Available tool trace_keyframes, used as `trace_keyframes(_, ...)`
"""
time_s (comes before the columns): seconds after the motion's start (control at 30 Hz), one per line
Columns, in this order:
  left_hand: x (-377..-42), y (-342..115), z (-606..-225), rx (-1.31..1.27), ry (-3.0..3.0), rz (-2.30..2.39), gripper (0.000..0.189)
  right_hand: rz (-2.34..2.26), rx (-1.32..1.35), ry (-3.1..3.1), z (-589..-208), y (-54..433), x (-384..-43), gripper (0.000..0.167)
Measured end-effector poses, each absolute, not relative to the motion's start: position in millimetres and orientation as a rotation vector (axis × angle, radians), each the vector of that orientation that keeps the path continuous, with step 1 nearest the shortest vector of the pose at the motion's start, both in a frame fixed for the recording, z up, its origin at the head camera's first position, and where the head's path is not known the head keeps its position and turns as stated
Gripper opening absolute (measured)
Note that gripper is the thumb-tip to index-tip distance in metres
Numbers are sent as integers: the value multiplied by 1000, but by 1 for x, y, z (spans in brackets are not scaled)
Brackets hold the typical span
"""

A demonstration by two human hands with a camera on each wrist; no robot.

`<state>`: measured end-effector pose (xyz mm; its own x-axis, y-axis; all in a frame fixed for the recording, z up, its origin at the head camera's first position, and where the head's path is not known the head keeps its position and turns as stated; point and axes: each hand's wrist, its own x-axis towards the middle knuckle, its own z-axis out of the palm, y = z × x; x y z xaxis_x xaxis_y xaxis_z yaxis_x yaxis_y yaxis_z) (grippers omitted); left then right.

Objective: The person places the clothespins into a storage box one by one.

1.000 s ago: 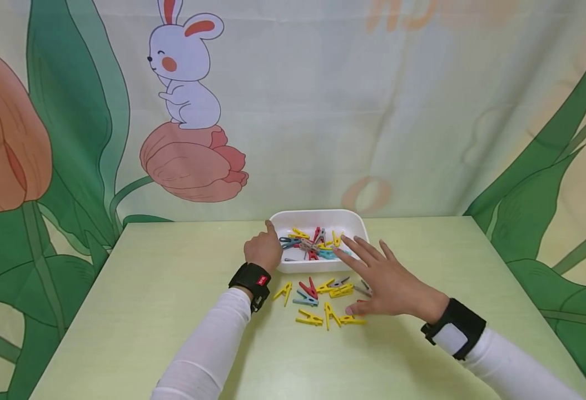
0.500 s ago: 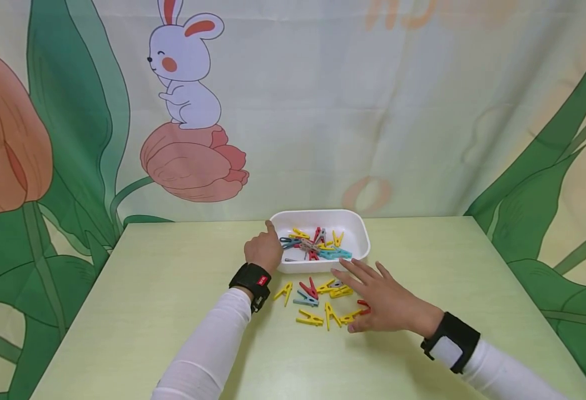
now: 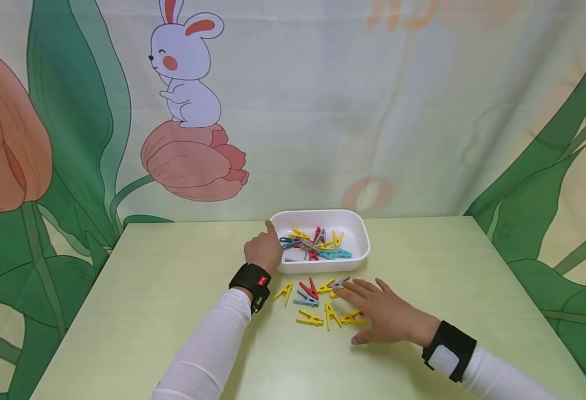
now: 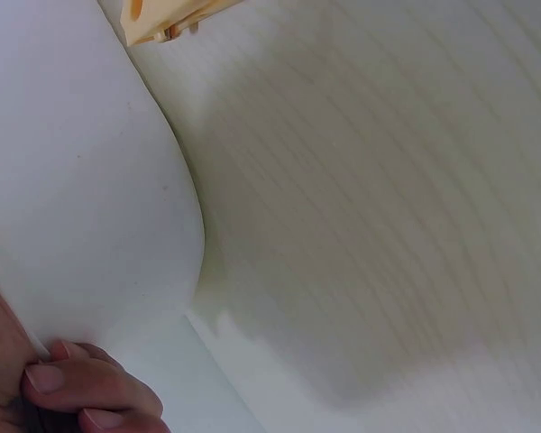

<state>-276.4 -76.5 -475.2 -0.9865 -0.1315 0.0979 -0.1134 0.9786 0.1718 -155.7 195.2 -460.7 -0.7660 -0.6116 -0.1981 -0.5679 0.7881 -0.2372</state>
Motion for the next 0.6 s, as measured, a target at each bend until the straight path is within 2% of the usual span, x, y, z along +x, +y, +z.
trace_keyframes(0.23,-277,-76,-475,195,-3026,-260,59,-202,-910,2691,-466,195,-155,95)
trace_keyframes(0.6,-277,-77,-471,192,-3035,-263,59,-140,-961,2758,-468,195,-156,71)
